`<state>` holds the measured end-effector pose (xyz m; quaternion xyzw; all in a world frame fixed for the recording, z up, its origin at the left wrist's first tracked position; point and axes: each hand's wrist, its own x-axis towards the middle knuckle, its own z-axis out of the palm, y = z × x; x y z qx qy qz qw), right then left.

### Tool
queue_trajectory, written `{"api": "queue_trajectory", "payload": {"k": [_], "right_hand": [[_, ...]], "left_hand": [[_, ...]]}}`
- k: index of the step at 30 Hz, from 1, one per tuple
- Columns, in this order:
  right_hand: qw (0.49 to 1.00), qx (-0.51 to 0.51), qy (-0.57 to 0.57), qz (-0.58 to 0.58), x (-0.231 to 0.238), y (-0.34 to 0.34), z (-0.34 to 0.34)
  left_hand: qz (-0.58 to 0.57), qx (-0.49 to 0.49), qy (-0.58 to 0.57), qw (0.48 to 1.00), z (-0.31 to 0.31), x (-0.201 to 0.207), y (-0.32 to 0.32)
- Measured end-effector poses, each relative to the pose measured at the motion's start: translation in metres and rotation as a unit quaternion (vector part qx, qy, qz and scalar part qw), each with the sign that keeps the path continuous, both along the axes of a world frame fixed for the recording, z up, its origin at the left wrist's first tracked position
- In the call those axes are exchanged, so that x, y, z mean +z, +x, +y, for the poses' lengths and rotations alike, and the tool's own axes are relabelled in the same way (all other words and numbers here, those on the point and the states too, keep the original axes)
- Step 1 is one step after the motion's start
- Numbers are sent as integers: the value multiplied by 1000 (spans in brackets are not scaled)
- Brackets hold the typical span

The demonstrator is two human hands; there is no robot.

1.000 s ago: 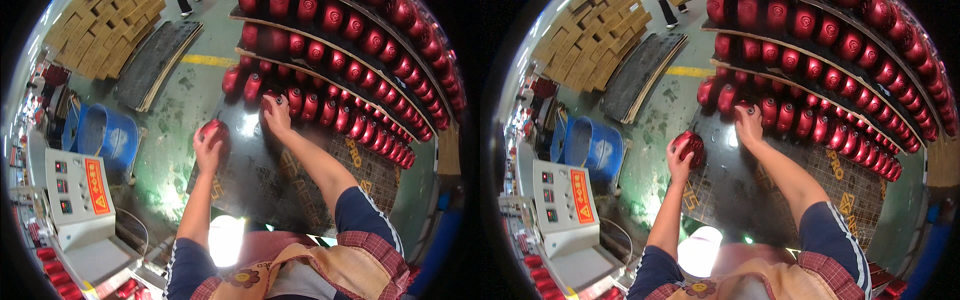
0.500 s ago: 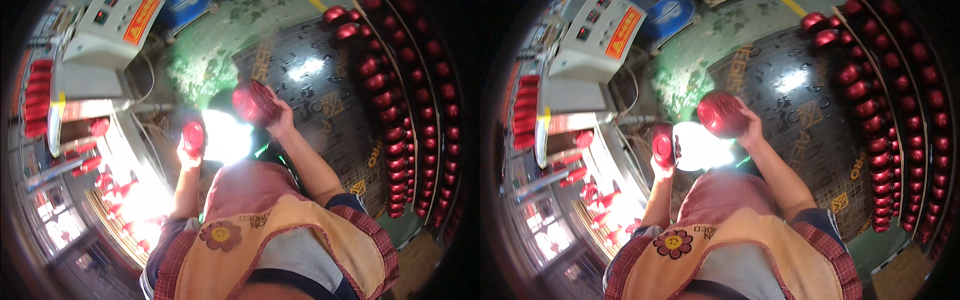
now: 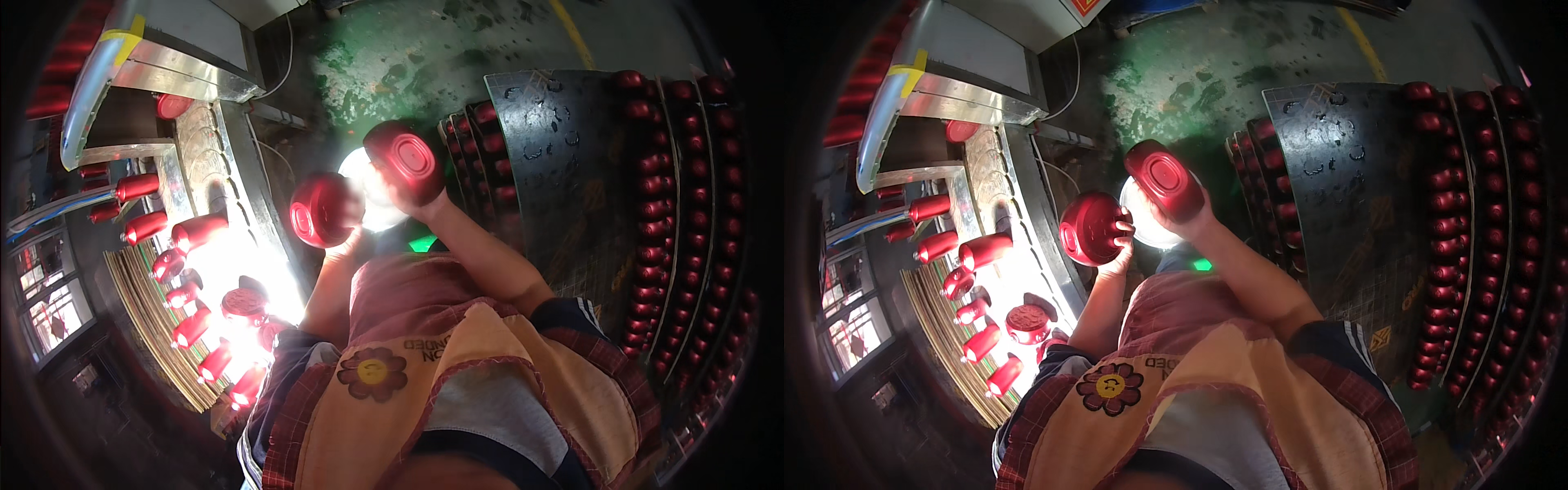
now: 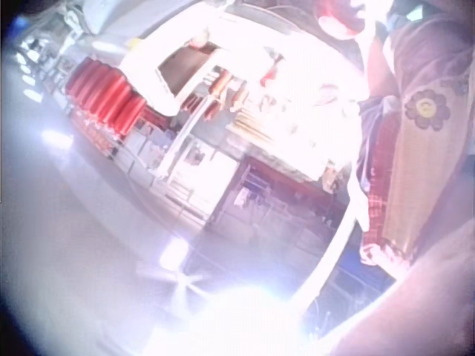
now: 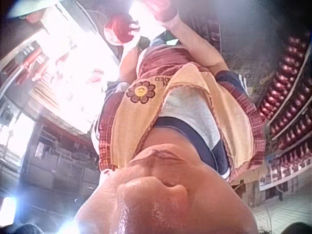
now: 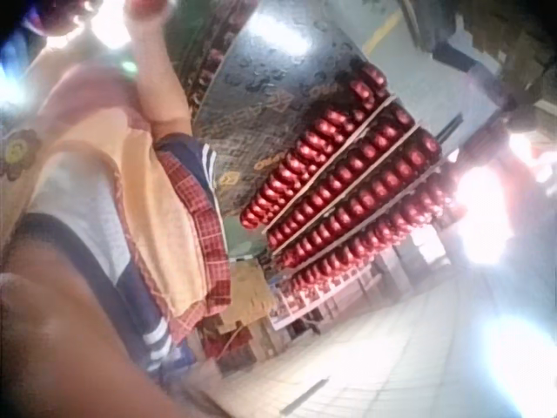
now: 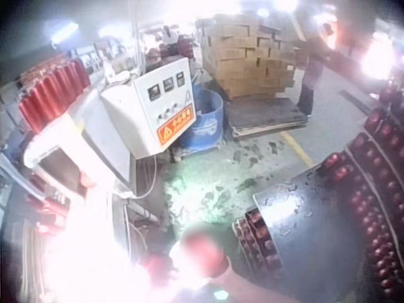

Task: The person repeatedly picks up red cylindrical cans from a conveyor belt and places them onto a nearby rack. The person handles the cans one at a time or in pairs, moving them from the belt to the rack.

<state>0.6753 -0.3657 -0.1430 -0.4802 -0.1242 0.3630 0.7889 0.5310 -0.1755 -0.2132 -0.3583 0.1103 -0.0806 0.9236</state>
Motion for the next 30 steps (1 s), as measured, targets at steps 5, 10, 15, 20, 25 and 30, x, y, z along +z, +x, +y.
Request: {"api": "queue_trajectory", "payload": {"k": [5, 10, 15, 20, 25, 30], "right_hand": [[975, -13, -169, -145, -8, -13, 27], [947, -62, 133, 286, -8, -17, 23], [899, -175, 241, 320, 20, 9, -39], [900, -387, -63, 189, 61, 35, -218], [669, -506, -513, -182, 62, 28, -336], [540, -527, -614, -232, 35, 28, -391]], "left_hand": [[34, 6, 36, 999, 31, -16, -17], [42, -16, 68, 997, 36, -23, -21], [48, -50, 197, 978, 36, -12, 3], [-34, -127, 391, 911, -10, 28, 117], [-37, -100, 783, 613, -159, 89, 238], [-266, 53, 950, 152, -317, 106, 303]]}}
